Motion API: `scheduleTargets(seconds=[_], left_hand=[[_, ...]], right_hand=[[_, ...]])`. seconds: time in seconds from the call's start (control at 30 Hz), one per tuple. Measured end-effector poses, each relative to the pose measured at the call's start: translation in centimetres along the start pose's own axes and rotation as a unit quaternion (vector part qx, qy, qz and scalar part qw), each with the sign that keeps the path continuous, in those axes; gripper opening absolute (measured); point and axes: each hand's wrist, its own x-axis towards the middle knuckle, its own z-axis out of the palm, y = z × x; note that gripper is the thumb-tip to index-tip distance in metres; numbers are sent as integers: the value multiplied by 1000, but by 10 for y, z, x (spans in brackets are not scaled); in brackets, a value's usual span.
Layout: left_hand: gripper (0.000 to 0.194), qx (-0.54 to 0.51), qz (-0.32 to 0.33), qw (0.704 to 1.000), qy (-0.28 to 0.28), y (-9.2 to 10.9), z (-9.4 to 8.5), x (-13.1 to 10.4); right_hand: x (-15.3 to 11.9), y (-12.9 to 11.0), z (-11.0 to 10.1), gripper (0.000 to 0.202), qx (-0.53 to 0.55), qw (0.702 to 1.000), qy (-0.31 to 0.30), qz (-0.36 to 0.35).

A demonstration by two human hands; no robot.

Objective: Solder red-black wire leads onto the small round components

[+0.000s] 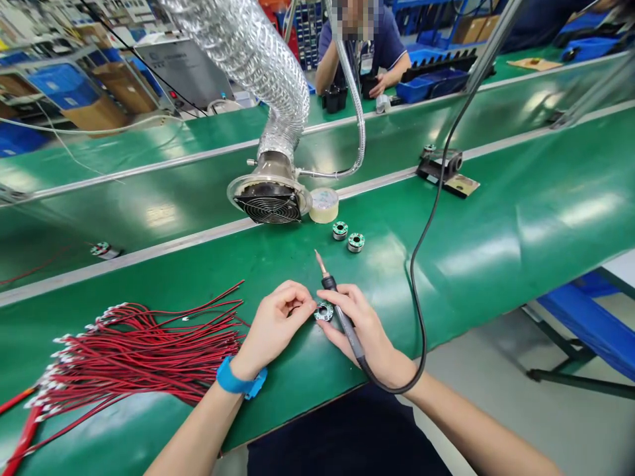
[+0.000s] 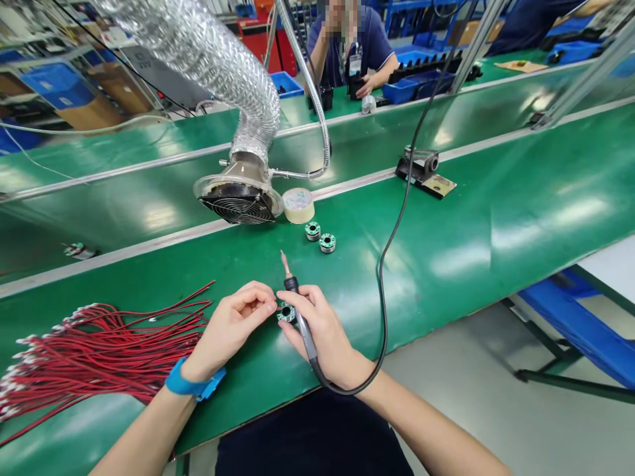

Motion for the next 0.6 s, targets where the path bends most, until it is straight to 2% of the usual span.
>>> scheduleTargets(seconds=[0.2,0.3,0.4,0.5,0.6], left_hand=[[18,86,43,995,12,1,11,-6],[17,111,50,992,25,0,16,-8],[18,123,62,990,38,-1,19,-8],[18,129,78,987,50,-2,20,-9],[16,132,84,986,54,-3,20,-9]], right_hand=[[1,-7,-4,52,28,1000,0,-13],[-6,-9,-15,37,18,997,69,-8],[-21,-6,-25,20,25,985,164,44],[-35,-3,-28,28,56,970,224,70],[-39,-2,-27,30,69,968,232,68]])
